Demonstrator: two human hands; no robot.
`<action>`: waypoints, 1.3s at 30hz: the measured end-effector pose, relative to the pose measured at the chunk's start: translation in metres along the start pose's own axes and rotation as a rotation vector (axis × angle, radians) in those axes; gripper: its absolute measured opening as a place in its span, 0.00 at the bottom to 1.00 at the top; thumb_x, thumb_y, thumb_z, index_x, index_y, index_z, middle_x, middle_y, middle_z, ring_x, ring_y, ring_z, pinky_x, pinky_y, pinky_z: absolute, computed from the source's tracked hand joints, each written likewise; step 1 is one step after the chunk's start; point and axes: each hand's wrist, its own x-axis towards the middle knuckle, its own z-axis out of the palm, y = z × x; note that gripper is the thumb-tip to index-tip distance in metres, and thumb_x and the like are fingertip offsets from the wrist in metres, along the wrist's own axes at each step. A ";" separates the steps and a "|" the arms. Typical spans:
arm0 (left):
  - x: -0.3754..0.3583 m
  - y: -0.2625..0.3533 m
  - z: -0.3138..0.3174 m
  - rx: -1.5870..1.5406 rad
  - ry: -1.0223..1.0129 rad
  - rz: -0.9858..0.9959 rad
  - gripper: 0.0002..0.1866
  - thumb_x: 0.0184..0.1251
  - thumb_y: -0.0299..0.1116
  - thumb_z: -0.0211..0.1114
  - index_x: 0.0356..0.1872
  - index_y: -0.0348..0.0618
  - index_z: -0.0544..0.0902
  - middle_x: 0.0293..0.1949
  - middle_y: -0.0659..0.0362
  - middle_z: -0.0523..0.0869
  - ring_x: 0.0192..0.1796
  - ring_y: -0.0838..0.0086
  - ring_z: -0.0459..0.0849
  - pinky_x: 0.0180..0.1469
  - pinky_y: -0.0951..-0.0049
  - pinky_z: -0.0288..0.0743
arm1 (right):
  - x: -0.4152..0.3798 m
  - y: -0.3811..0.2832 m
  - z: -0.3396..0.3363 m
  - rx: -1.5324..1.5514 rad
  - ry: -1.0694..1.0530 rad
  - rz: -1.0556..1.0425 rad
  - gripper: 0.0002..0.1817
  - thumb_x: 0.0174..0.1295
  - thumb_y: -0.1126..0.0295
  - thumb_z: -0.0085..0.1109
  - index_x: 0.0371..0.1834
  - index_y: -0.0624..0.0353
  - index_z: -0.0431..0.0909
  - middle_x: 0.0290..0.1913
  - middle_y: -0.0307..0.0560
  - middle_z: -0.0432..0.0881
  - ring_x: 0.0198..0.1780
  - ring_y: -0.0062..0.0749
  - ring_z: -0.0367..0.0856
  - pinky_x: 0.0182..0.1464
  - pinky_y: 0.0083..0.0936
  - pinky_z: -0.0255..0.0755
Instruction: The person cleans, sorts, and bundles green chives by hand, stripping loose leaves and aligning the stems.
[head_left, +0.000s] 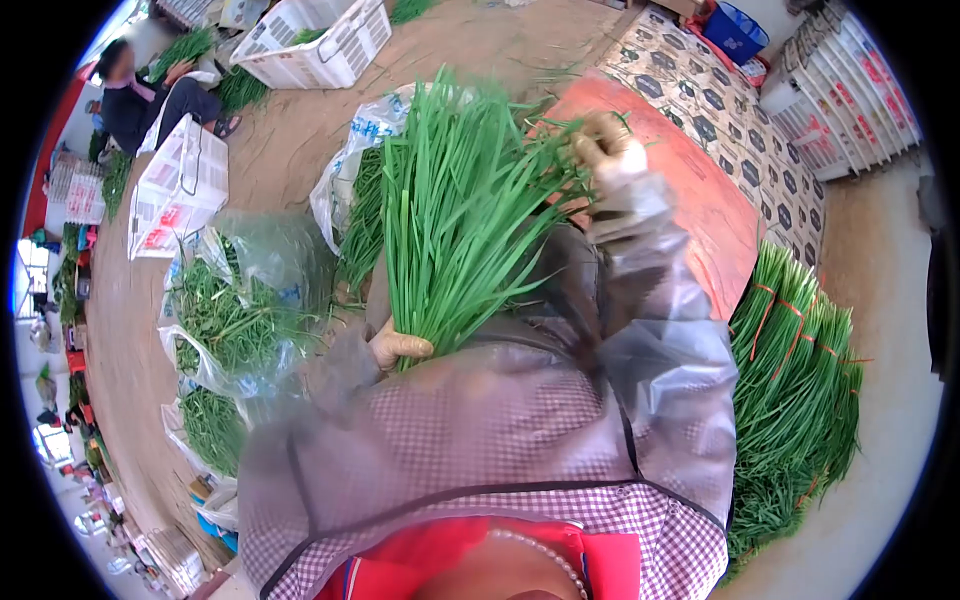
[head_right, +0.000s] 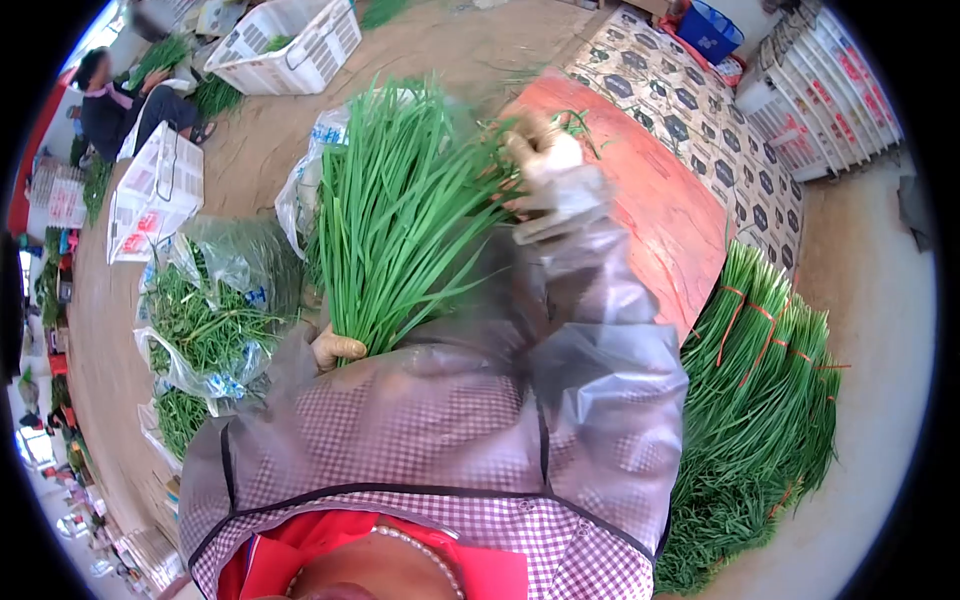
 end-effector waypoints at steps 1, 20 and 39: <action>-0.001 0.002 -0.002 -0.003 -0.027 -0.032 0.38 0.42 0.27 0.74 0.60 0.38 0.69 0.52 0.53 0.79 0.54 0.64 0.79 0.57 0.62 0.72 | -0.005 -0.017 -0.005 -0.172 0.020 -0.025 0.23 0.61 0.68 0.61 0.60 0.58 0.71 0.35 0.42 0.82 0.37 0.24 0.79 0.41 0.22 0.72; 0.013 0.025 0.020 0.069 -0.071 0.112 0.33 0.45 0.28 0.74 0.56 0.37 0.72 0.44 0.53 0.82 0.43 0.66 0.84 0.48 0.66 0.79 | -0.092 -0.006 0.119 0.936 -0.693 0.450 0.31 0.60 0.61 0.60 0.65 0.60 0.63 0.58 0.51 0.74 0.58 0.41 0.74 0.59 0.41 0.68; 0.046 0.070 0.030 0.060 -0.400 -0.234 0.41 0.49 0.40 0.74 0.64 0.37 0.67 0.53 0.53 0.79 0.55 0.67 0.78 0.62 0.68 0.67 | -0.050 -0.019 0.097 1.231 -0.669 0.215 0.34 0.50 0.70 0.61 0.64 0.58 0.65 0.41 0.51 0.79 0.41 0.42 0.80 0.46 0.40 0.76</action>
